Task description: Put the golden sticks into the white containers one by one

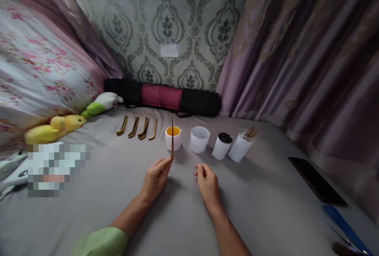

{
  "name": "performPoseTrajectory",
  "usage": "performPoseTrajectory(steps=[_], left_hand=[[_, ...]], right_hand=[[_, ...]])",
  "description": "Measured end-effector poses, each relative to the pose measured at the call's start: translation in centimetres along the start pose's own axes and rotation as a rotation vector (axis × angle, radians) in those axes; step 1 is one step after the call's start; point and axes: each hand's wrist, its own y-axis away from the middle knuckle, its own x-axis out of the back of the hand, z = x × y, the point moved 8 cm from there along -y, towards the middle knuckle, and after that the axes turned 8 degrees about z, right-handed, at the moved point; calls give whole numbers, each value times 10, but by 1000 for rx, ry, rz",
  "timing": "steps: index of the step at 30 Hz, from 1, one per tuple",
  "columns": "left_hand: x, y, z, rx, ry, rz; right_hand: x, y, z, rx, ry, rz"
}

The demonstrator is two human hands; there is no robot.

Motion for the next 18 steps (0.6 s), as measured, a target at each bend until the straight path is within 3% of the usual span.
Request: performPoseTrajectory(steps=[5,12,18], left_hand=[[-3,3,-1,-46,-12,-19],[-13,12,9,-391,-382,-87],[-17,14,16,-484,-499,-100]], right_hand=[[1,1,0,-3,-31,2],[1,3,-2,-5,-79,-12],[1,4,-5,-21,-120,-11]])
